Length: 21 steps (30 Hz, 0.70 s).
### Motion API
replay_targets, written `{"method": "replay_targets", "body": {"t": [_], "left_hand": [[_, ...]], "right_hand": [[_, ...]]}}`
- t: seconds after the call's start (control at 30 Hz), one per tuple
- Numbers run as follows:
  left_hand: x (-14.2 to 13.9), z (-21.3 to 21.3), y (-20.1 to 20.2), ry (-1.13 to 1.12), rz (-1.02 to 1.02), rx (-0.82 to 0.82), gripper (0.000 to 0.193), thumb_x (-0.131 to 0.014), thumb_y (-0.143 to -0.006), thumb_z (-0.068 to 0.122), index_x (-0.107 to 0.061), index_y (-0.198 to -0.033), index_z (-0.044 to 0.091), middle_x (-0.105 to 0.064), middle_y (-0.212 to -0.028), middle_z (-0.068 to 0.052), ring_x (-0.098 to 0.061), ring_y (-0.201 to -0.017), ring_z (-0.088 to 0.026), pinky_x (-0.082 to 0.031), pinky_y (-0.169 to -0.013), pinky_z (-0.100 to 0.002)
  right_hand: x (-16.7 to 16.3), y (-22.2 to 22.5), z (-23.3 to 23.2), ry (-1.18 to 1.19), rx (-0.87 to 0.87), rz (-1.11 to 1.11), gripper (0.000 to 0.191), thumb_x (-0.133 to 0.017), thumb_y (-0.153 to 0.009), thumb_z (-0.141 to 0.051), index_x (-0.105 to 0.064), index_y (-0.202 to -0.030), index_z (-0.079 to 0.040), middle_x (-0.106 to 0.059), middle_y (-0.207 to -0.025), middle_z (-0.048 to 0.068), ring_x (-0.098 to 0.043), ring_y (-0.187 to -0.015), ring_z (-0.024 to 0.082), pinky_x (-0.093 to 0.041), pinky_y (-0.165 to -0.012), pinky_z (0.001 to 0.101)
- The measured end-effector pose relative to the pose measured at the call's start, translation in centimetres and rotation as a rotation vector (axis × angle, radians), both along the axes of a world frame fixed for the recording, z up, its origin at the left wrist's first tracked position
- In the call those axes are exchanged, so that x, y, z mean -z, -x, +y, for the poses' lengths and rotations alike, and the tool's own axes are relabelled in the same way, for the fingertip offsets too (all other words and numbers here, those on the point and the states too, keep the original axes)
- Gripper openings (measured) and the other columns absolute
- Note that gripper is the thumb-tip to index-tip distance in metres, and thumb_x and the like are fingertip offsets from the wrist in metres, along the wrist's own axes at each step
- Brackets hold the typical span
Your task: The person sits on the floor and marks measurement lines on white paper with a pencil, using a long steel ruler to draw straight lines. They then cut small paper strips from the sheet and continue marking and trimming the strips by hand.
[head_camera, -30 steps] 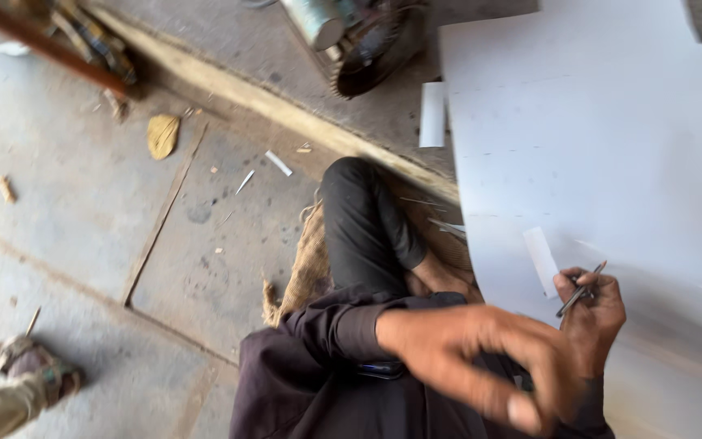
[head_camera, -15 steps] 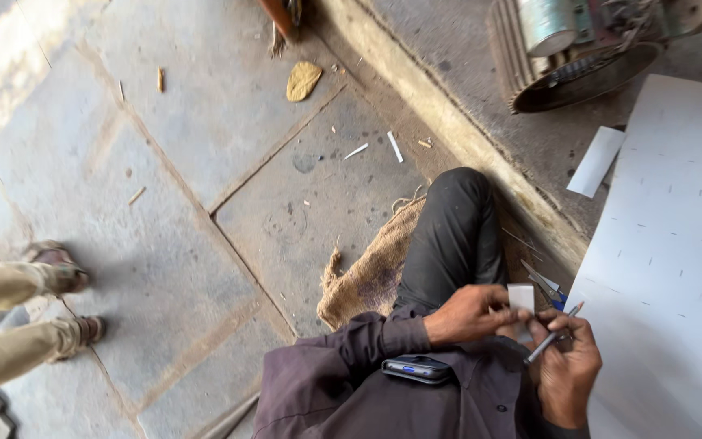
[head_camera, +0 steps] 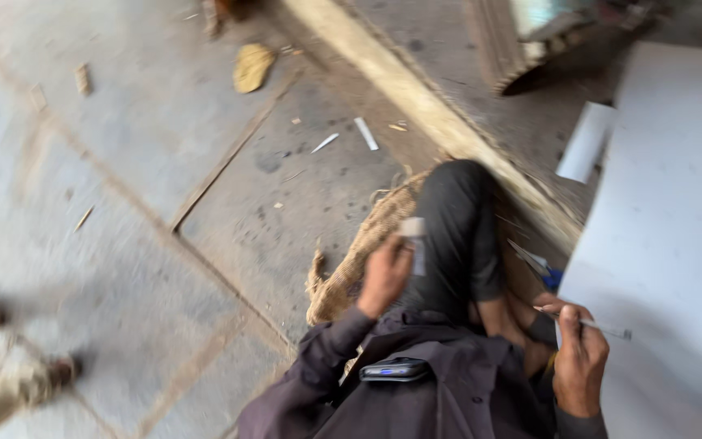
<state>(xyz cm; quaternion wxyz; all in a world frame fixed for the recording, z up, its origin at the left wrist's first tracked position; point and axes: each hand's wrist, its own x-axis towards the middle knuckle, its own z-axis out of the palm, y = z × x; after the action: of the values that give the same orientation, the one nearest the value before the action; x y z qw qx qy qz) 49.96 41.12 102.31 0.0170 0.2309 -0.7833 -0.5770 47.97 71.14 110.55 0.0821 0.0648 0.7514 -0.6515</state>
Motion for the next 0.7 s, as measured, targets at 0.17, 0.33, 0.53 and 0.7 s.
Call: {"method": "replay_targets", "body": {"t": [0.17,0.33,0.53,0.7], "left_hand": [[-1.6,-4.3,-0.5,-0.263,0.041,-0.052,0.027,-0.054,-0.100,0.011,-0.066,-0.118,-0.004,-0.072,-0.097,-0.008,-0.065,-0.085,-0.013,-0.054,-0.074,-0.029],[-6.0,-4.4,-0.7,-0.192,0.139,0.093,0.034,-0.049,-0.102,0.012,-0.060,-0.126,-0.008,-0.070,-0.102,-0.007,-0.062,-0.088,-0.012,-0.051,-0.078,-0.027],[-5.4,1.7,-0.1,-0.411,-0.012,0.154,0.027,-0.067,-0.096,0.009,-0.065,-0.122,-0.001,-0.062,-0.082,-0.003,-0.056,-0.069,-0.008,-0.049,-0.060,-0.026],[-2.1,7.6,3.3,-0.595,-0.100,0.278,0.026,-0.070,-0.092,0.013,-0.064,-0.114,0.002,-0.066,-0.081,-0.002,-0.047,-0.057,-0.009,-0.036,-0.048,-0.024]], "right_hand": [[0.9,-1.0,1.4,0.024,0.041,-0.141,0.033,-0.056,-0.113,-0.023,-0.068,-0.123,0.005,-0.051,-0.081,0.003,-0.048,-0.076,0.014,-0.044,-0.071,0.0306],[1.6,-3.7,2.7,-0.164,-0.098,-0.250,0.031,-0.066,-0.099,-0.028,-0.075,-0.112,-0.001,-0.065,-0.082,0.000,-0.059,-0.074,0.009,-0.048,-0.068,0.0263],[2.0,-9.2,5.3,-0.062,0.103,-0.525,0.048,-0.066,-0.098,-0.048,-0.075,-0.103,-0.001,-0.049,-0.068,0.006,-0.044,-0.055,0.014,-0.038,-0.050,0.0293],[-2.6,-11.7,5.0,0.498,0.601,-0.926,0.044,-0.054,-0.094,-0.041,-0.058,-0.126,-0.011,-0.068,-0.087,-0.001,-0.053,-0.061,0.010,-0.031,-0.047,0.0260]]}}
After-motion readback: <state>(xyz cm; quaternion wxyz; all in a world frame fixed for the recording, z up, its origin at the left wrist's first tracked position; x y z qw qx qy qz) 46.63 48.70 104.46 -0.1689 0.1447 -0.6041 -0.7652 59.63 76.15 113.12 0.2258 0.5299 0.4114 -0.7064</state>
